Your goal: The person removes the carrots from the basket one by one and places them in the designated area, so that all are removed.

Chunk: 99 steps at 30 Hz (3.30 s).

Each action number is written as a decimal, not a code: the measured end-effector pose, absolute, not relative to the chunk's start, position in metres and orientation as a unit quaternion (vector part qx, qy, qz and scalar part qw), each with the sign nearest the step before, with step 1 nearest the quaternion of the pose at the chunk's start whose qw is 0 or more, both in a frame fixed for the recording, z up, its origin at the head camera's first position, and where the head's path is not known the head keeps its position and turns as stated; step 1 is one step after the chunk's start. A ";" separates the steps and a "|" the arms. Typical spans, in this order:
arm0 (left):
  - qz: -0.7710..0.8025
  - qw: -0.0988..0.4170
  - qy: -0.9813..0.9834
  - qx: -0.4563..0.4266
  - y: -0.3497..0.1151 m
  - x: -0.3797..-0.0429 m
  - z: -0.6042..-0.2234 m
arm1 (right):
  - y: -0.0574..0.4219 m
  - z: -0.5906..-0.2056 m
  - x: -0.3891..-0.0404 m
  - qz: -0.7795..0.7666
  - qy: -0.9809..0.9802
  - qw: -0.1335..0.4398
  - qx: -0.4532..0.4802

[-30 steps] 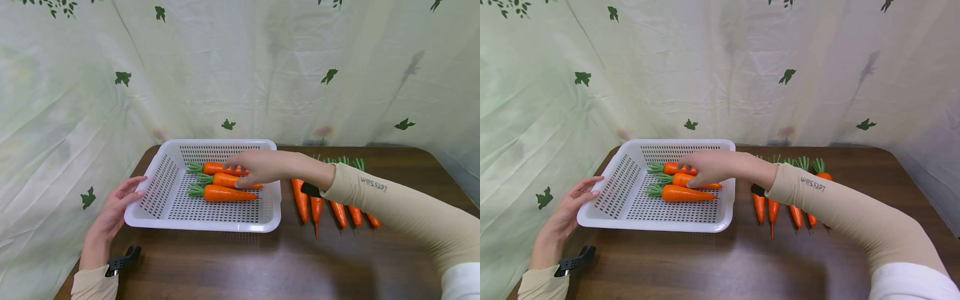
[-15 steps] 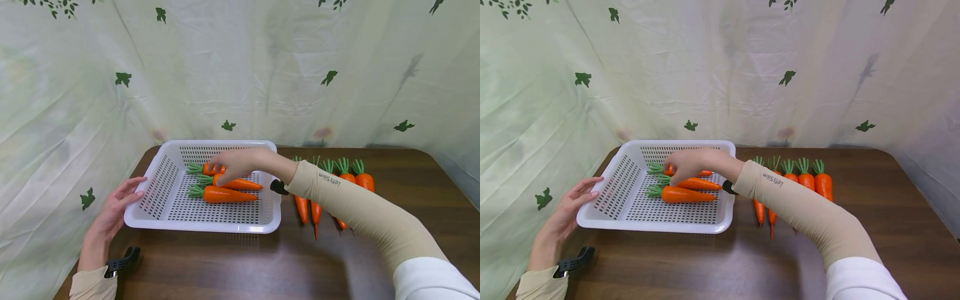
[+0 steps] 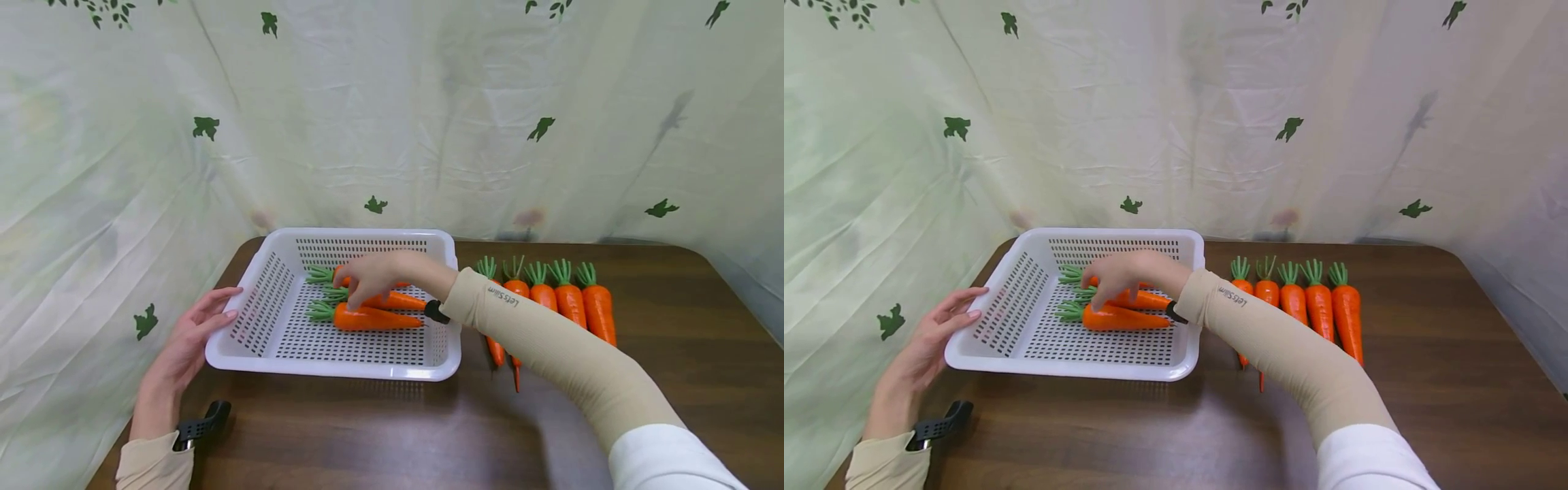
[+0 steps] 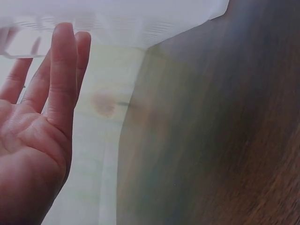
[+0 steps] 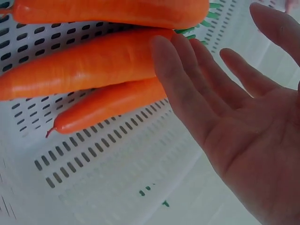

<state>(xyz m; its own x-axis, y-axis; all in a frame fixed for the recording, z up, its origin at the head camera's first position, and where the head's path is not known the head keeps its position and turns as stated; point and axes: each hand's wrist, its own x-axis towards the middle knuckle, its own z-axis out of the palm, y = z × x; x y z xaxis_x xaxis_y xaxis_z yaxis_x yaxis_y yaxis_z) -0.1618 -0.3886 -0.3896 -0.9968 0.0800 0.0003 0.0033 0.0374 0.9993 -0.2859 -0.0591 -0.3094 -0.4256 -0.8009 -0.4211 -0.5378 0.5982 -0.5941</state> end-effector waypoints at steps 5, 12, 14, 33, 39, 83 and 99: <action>0.697 0.030 0.716 0.029 -0.389 -0.161 -0.390 | -0.068 -0.319 -0.287 -0.177 0.825 0.367 -0.392; 0.695 0.029 0.718 0.028 -0.389 -0.162 -0.390 | -0.078 -0.330 -0.284 -0.183 0.815 0.382 -0.394; 0.692 0.028 0.721 0.026 -0.389 -0.162 -0.390 | -0.078 -0.333 -0.282 -0.193 0.813 0.389 -0.388; 0.703 0.031 0.710 0.024 -0.390 -0.165 -0.391 | -0.080 -0.350 -0.278 -0.166 0.790 0.446 -0.388; 0.707 0.037 0.706 0.026 -0.389 -0.164 -0.390 | -0.077 -0.350 -0.278 -0.166 0.766 0.480 -0.393; 0.704 0.037 0.709 0.016 -0.390 -0.164 -0.391 | -0.039 -0.291 -0.255 -0.390 0.753 0.249 -0.467; 0.704 0.032 0.709 0.025 -0.388 -0.164 -0.390 | -0.010 -0.286 -0.251 -0.440 0.776 0.165 -0.420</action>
